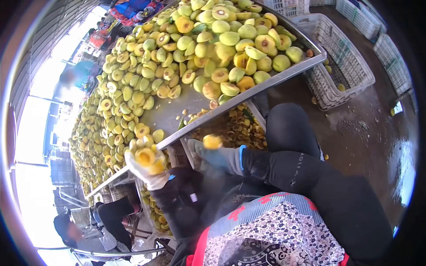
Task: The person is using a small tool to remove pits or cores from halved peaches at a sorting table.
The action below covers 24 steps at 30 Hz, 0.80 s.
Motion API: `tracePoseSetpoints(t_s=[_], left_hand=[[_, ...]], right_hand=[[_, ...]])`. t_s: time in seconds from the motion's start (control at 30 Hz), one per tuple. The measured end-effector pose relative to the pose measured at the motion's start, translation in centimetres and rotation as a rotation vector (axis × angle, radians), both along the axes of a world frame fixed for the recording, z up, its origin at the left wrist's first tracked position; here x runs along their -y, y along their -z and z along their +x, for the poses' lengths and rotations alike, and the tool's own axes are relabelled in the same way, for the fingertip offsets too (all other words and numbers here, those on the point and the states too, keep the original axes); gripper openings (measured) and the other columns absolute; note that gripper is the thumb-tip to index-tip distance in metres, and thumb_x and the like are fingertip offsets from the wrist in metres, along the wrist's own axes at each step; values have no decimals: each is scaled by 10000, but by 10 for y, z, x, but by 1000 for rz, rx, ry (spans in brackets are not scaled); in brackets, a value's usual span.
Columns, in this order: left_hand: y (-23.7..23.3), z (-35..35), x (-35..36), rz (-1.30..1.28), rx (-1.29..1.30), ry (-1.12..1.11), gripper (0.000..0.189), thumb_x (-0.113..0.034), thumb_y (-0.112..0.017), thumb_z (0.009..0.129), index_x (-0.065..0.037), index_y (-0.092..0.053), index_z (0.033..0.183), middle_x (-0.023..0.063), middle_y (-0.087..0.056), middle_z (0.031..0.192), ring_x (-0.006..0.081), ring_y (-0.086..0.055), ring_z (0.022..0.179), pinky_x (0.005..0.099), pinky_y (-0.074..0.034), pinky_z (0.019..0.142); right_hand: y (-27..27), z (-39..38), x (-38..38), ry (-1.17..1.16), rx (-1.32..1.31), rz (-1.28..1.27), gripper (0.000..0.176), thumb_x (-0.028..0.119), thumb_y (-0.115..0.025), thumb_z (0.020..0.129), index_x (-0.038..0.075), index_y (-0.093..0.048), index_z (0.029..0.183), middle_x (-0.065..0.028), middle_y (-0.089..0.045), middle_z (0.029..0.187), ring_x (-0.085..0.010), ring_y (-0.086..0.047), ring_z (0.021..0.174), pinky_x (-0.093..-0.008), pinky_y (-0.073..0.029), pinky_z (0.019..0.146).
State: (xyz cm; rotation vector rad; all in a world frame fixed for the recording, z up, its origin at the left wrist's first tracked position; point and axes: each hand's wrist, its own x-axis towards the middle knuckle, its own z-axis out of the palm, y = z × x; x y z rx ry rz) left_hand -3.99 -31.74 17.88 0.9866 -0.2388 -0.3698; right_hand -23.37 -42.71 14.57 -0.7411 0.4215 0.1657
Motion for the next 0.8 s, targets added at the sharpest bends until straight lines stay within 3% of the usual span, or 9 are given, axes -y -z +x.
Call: tracePoseSetpoints(t_s=[0.07,0.13,0.23,0.33,0.47,0.5,0.6,0.73,0.8], left_hand=[[-36,-17,-27,134,18,-333,361,-335,-571,960,-44,-599,1172,94,-653,915,205,-606,840,312,-531,736],[12,66,-97,476,276,-421,425,-361,-592,957,5,-635,1170,131,-679,990,226,-625,910,341,-521,773],[-2,83,-115,1239,619,-472,513,-449,-603,935,37,-670,1088,179,-688,1042,266,-640,941,393,-498,829],[9,98,-69,1369,716,-313,599,-533,-622,884,9,-680,1131,196,-701,1082,353,-638,1006,419,-467,919],[15,117,-14,1753,806,108,609,-583,-591,869,-52,-674,1154,196,-701,1134,345,-648,1101,416,-473,953],[19,121,-9,1690,929,68,539,-476,-704,846,-59,-656,1185,174,-707,996,284,-666,935,402,-497,879],[29,117,-1,1482,990,122,544,-360,-785,795,-77,-622,1229,164,-691,909,262,-664,914,392,-520,811],[18,101,13,791,865,101,458,-202,-745,850,-27,-595,1246,123,-669,1033,210,-648,930,340,-541,830],[-17,73,14,707,630,281,351,-176,-679,916,21,-617,1200,101,-632,1104,169,-625,994,309,-522,880]], right_hand=[[-1,4,1,-121,-142,57,590,742,-330,951,195,-455,766,107,-260,567,-23,-199,434,-211,-194,380],[0,10,3,-173,-143,73,591,746,-345,940,195,-460,758,110,-267,569,-22,-209,437,-216,-207,386],[-7,18,-2,-235,-188,37,585,742,-370,926,193,-475,753,108,-285,571,-27,-231,436,-234,-233,392],[-2,27,-7,-248,-234,10,574,730,-393,920,189,-499,762,100,-327,573,-42,-267,432,-250,-263,401],[-24,24,4,-184,-262,-128,599,732,-391,921,173,-543,768,71,-439,598,-76,-388,443,-281,-316,403],[-27,24,6,-129,-237,-218,580,687,-434,935,143,-571,787,55,-471,599,-94,-421,443,-292,-343,408],[-20,26,2,86,-91,-441,517,553,-532,975,58,-645,874,-2,-571,638,-143,-531,491,-318,-431,465],[-6,35,-3,324,172,-643,406,395,-570,1009,4,-678,1008,-97,-667,742,-183,-644,655,-338,-508,635],[-16,35,-1,378,257,-724,380,373,-571,1014,9,-678,1031,-137,-677,765,-202,-655,689,-355,-512,673]])
